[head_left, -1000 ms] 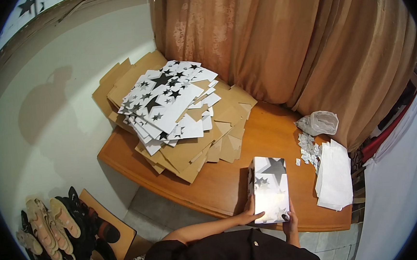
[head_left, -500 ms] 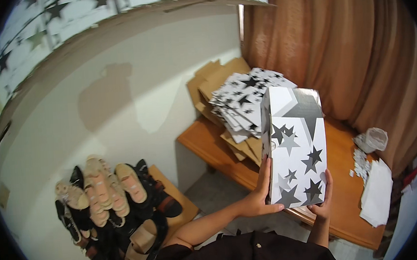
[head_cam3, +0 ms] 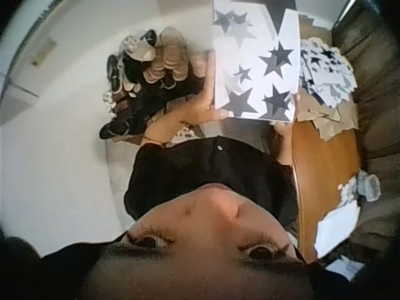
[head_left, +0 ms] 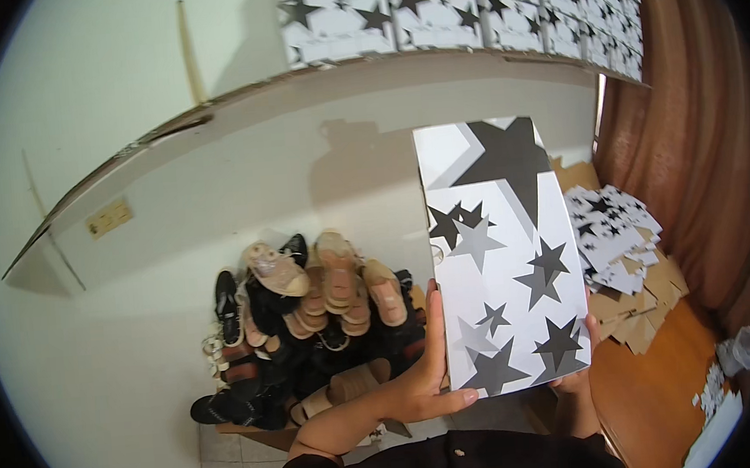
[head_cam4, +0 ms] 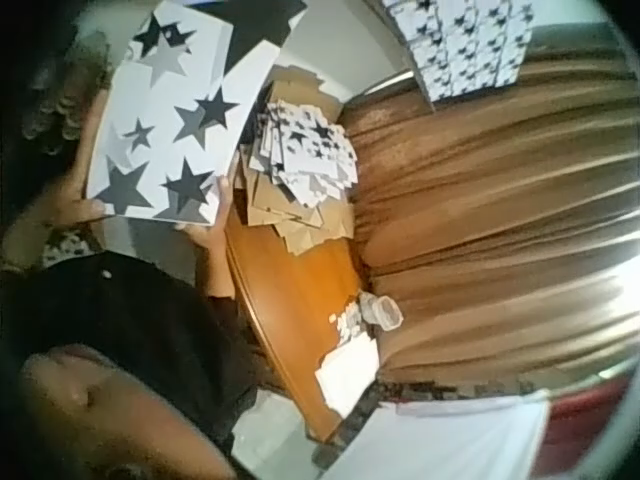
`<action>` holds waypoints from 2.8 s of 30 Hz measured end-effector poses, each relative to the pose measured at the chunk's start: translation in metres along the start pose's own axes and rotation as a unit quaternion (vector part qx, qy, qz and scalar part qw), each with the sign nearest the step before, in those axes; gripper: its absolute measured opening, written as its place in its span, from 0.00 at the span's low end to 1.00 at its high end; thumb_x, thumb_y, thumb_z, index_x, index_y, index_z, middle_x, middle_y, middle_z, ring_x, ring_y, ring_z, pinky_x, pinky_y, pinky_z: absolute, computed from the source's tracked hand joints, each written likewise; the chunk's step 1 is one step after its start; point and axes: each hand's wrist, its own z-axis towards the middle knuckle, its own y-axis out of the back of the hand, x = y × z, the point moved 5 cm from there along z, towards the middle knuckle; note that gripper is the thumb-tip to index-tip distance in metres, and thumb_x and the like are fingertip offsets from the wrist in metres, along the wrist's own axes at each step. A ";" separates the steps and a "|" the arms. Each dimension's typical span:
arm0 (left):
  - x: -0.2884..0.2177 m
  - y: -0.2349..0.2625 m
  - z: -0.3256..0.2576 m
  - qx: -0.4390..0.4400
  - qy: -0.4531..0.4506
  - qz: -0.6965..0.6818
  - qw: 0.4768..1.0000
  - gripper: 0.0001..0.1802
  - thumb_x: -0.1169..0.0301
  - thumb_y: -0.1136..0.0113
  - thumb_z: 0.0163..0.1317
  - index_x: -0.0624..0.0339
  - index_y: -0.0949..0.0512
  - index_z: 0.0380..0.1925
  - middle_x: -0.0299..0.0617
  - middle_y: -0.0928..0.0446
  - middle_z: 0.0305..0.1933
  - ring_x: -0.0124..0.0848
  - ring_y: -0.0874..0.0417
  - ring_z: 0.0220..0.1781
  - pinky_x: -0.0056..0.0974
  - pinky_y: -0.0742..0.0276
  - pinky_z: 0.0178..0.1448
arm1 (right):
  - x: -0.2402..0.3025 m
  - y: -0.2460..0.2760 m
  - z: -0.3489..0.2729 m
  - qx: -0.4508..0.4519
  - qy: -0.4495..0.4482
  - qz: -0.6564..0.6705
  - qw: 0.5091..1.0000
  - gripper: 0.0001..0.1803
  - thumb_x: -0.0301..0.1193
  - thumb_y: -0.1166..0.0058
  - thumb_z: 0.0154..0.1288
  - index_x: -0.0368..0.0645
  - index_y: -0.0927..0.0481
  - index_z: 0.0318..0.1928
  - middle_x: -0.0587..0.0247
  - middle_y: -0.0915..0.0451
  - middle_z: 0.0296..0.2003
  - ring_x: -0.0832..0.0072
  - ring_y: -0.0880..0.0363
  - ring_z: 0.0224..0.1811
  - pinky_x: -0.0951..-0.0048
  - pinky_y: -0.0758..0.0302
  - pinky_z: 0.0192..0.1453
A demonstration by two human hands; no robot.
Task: Folding cardboard templates into shoe boxes, placing tissue paper and a small packet inside, closing the box, and stacking it on a shelf.
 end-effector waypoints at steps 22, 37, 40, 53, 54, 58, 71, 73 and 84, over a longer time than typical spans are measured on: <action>-0.254 0.221 0.116 -0.330 -0.235 0.457 0.791 0.49 0.63 0.36 0.57 0.64 0.58 0.69 0.52 0.35 0.62 0.37 0.34 0.63 0.38 0.41 0.66 | 0.053 -0.180 0.405 0.052 0.321 0.020 0.946 0.33 0.36 0.38 0.55 0.41 0.36 0.60 0.52 0.34 0.58 0.66 0.36 0.61 0.68 0.40 0.64; -0.239 0.306 0.193 -0.359 -0.304 0.473 0.745 0.30 0.73 0.62 0.68 0.55 0.54 0.70 0.48 0.48 0.72 0.37 0.47 0.73 0.34 0.51 0.72 | 0.020 -0.185 0.518 -0.079 0.286 -0.138 0.945 0.23 0.38 0.59 0.69 0.48 0.41 0.63 0.42 0.30 0.51 0.51 0.30 0.52 0.61 0.33 0.55; -0.232 0.320 0.206 -0.360 -0.314 0.453 0.753 0.29 0.75 0.64 0.69 0.57 0.53 0.70 0.50 0.46 0.71 0.35 0.47 0.73 0.33 0.51 0.71 | 0.010 -0.187 0.505 -0.113 0.354 -0.196 0.907 0.18 0.39 0.54 0.66 0.47 0.28 0.54 0.42 0.32 0.51 0.50 0.32 0.56 0.49 0.38 0.61; -0.151 0.381 0.218 -0.370 -0.054 0.402 0.836 0.39 0.45 0.61 0.67 0.59 0.52 0.69 0.54 0.42 0.69 0.46 0.44 0.71 0.43 0.46 0.69 | -0.081 -0.207 0.501 -0.044 0.252 -0.556 0.791 0.34 0.58 0.70 0.66 0.49 0.34 0.63 0.60 0.37 0.64 0.62 0.41 0.67 0.35 0.67 0.69; -0.152 0.380 0.213 -0.370 -0.049 0.404 0.836 0.39 0.45 0.61 0.67 0.59 0.52 0.69 0.54 0.42 0.69 0.46 0.44 0.71 0.43 0.46 0.69 | -0.080 -0.209 0.498 -0.044 0.258 -0.555 0.789 0.35 0.58 0.71 0.66 0.49 0.34 0.63 0.60 0.37 0.64 0.62 0.41 0.68 0.35 0.68 0.68; -0.158 0.358 0.197 -0.345 0.017 0.540 0.767 0.40 0.50 0.53 0.65 0.64 0.50 0.68 0.57 0.42 0.68 0.45 0.42 0.70 0.40 0.45 0.69 | -0.068 -0.195 0.490 -0.024 0.214 -0.504 0.836 0.32 0.54 0.66 0.66 0.46 0.33 0.61 0.59 0.32 0.61 0.63 0.39 0.66 0.34 0.65 0.68; -0.062 0.155 0.080 -0.329 -0.304 0.471 0.760 0.15 0.68 0.43 0.53 0.59 0.25 0.42 0.50 0.24 0.48 0.51 0.25 0.54 0.57 0.42 0.65 | -0.107 -0.088 0.197 -0.029 0.135 -0.362 0.922 0.15 0.30 0.44 0.51 0.46 0.23 0.42 0.56 0.26 0.45 0.60 0.28 0.48 0.49 0.46 0.62; -0.024 0.130 0.045 -0.256 -0.368 0.330 0.831 0.11 0.68 0.43 0.53 0.60 0.24 0.36 0.49 0.24 0.44 0.50 0.22 0.45 0.54 0.33 0.58 | -0.123 -0.080 0.148 -0.041 0.057 -0.378 0.923 0.14 0.29 0.44 0.51 0.45 0.23 0.42 0.56 0.26 0.44 0.59 0.29 0.48 0.52 0.43 0.60; 0.270 -0.030 0.081 -0.139 0.046 0.130 0.981 0.10 0.73 0.40 0.54 0.59 0.21 0.38 0.45 0.23 0.41 0.42 0.22 0.44 0.40 0.27 0.49 | -0.138 0.112 -0.070 -0.267 -0.285 -0.467 0.793 0.08 0.24 0.47 0.50 0.39 0.21 0.34 0.54 0.25 0.35 0.60 0.27 0.44 0.66 0.32 0.51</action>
